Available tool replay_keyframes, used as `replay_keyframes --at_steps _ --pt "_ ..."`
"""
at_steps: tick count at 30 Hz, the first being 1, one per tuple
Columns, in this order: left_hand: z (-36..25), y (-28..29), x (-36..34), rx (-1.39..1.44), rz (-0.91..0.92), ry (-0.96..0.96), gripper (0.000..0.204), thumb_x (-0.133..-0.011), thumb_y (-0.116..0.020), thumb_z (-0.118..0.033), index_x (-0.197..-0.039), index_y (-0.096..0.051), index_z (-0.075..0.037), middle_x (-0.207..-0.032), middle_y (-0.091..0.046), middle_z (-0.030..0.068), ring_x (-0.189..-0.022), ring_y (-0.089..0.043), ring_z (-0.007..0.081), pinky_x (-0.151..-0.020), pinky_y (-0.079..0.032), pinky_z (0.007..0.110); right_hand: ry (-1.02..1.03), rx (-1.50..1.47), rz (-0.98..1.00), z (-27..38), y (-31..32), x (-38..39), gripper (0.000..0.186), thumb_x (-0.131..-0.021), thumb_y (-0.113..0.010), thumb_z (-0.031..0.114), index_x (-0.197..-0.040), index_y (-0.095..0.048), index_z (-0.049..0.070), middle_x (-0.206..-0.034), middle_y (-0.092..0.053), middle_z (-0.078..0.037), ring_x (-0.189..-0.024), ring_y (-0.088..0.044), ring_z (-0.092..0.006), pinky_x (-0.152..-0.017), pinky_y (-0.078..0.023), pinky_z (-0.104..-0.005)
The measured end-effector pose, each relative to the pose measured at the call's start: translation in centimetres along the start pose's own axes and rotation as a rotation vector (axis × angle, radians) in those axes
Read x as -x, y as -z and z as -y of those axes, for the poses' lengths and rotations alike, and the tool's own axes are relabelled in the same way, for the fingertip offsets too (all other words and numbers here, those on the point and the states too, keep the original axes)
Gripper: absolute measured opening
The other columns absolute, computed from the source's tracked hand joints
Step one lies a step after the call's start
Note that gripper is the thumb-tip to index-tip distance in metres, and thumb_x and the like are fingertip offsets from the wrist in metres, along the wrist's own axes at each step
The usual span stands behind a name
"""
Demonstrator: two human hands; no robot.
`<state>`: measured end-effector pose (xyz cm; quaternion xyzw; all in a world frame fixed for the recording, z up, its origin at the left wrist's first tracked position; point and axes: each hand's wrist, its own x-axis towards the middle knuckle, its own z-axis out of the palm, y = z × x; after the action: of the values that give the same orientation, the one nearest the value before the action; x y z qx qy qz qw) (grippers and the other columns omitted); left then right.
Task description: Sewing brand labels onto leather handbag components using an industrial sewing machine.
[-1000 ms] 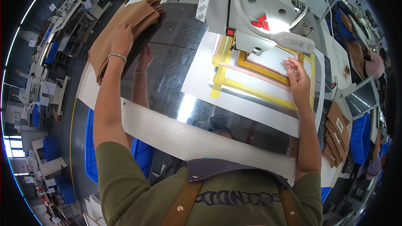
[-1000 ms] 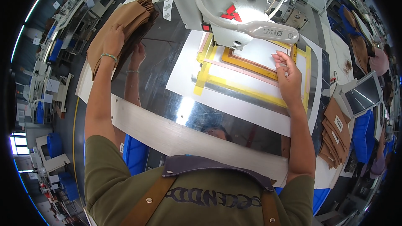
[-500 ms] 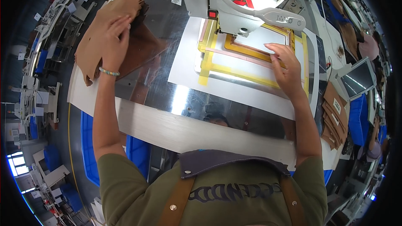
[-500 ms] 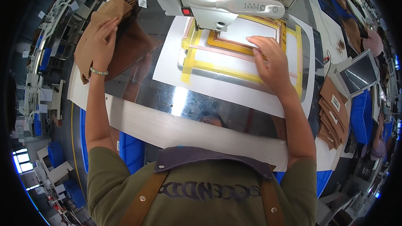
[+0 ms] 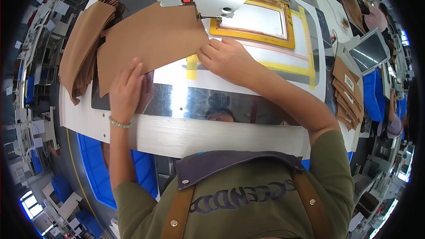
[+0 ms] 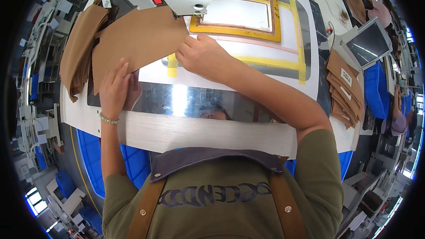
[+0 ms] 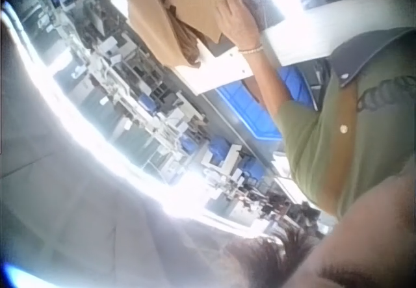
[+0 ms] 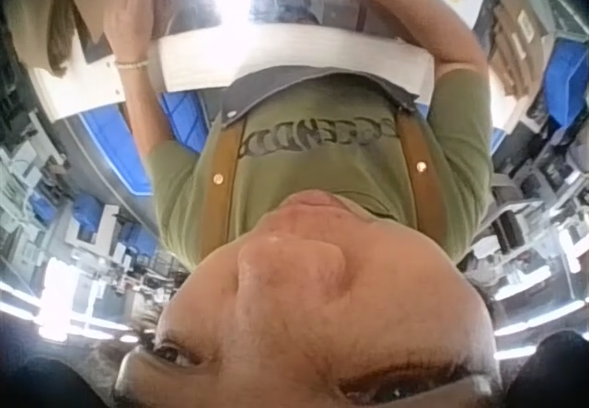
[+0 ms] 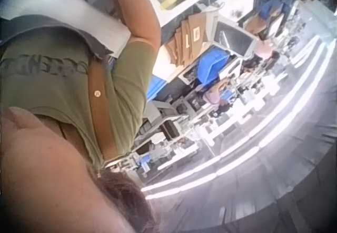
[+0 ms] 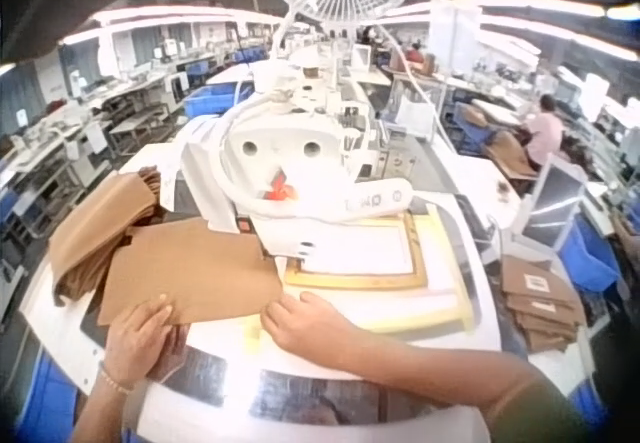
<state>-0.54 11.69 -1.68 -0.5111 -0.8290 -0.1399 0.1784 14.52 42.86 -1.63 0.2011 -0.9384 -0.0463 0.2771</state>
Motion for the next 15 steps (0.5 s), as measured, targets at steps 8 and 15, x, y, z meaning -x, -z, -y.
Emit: replay_keyframes --at_steps 8,15 --pt "7.1 2.3 5.0 -0.257 0.061 0.134 0.028 -0.087 -0.067 0.001 -0.115 -0.073 0.000 -0.116 -0.074 0.0097 -0.107 -0.070 0.0293 -0.090 -0.058 0.038 0.017 0.064 -0.087 0.0 -2.2 -1.3 0.006 -0.077 -0.076 0.010 -0.080 -0.070 0.010 -0.082 -0.062 0.000 -0.083 -0.063 -0.0165 -0.062 -0.047 -0.0281" --pt "6.8 0.8 0.2 -0.226 0.084 -0.023 0.031 -0.086 -0.067 0.003 -0.116 -0.074 0.000 -0.112 -0.072 0.0101 -0.102 -0.070 0.0281 -0.089 -0.058 0.038 -0.060 0.120 -0.059 -2.0 0.4 1.5 0.006 -0.078 -0.074 0.010 -0.076 -0.068 0.012 -0.083 -0.060 0.000 -0.084 -0.062 -0.0164 -0.063 -0.049 -0.0298"
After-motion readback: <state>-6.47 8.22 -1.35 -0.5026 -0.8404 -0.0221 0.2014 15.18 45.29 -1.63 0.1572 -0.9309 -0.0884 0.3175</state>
